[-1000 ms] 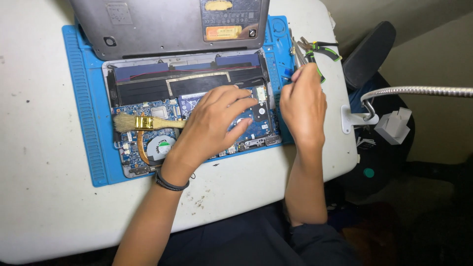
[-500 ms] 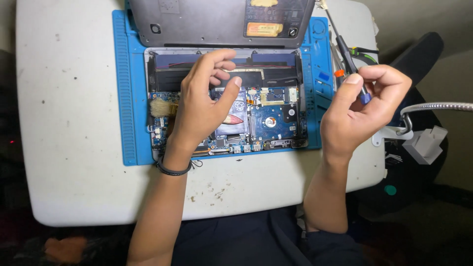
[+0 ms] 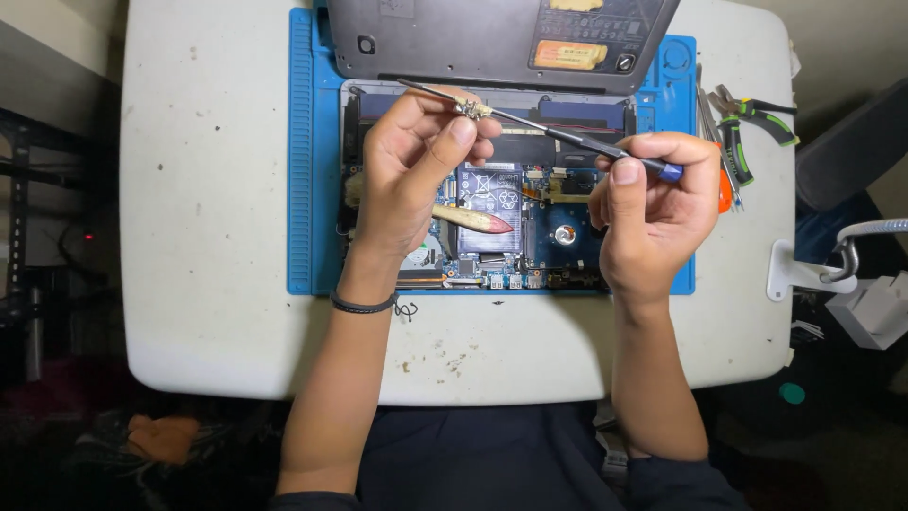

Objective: Cleaning a laptop motherboard with a brush and routing/securing internal cables using fingers and a precision tool.

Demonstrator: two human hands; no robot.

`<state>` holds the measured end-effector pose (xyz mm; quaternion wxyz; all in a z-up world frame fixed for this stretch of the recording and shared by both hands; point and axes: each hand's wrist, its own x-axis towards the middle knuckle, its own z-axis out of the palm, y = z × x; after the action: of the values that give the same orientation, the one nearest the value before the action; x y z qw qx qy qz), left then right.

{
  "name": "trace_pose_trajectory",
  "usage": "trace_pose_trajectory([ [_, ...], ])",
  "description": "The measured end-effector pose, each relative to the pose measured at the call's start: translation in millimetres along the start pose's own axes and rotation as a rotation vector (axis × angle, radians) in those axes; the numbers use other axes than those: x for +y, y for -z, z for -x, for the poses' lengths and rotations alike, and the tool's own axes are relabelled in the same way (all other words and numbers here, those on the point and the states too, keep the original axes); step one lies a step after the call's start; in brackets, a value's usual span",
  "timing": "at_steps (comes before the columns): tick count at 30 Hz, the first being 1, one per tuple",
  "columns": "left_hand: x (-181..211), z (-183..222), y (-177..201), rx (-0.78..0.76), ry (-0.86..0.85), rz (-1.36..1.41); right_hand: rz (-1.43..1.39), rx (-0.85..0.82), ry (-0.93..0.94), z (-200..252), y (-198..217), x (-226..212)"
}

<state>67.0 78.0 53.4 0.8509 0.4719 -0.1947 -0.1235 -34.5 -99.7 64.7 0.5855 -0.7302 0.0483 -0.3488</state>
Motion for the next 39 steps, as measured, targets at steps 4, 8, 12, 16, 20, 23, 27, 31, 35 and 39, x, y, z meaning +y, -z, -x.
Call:
trace_pose_trajectory([
  [4,-0.8,-0.2,-0.2,0.033,0.020,-0.026,-0.007,-0.004,0.005,-2.0,3.0,6.5],
  [8,0.2,0.5,-0.1,0.027,0.005,-0.076,-0.142,0.030,-0.159,-1.4,7.7,14.7],
  [12,1.9,-0.8,3.4,0.010,-0.023,-0.084,-0.154,0.043,-0.140,-1.3,9.4,18.1],
  [16,7.0,-1.2,6.5,-0.013,-0.104,-0.145,-0.088,0.017,-0.015,-2.4,9.2,15.5],
  [20,9.4,-1.3,9.9,0.002,-0.202,-0.276,-0.005,-0.056,0.119,-4.7,7.4,7.3],
  [23,14.1,-2.3,11.4,-0.007,-0.331,-0.425,0.012,-0.059,0.142,-4.8,7.2,7.7],
  [27,19.6,-4.1,9.5,-0.023,-0.453,-0.660,0.019,-0.067,0.161,-4.8,7.8,7.6],
  [31,20.0,-6.1,11.1,-0.039,-0.541,-0.745,0.018,-0.056,0.150,-4.1,7.7,5.9],
  [35,20.8,-7.2,11.6,-0.075,-0.605,-0.875,-0.017,-0.030,0.107,-2.9,7.5,5.3],
  [39,21.7,-7.0,11.0,-0.192,-0.543,-0.877,-0.043,-0.073,0.111,-3.9,11.1,6.9],
])
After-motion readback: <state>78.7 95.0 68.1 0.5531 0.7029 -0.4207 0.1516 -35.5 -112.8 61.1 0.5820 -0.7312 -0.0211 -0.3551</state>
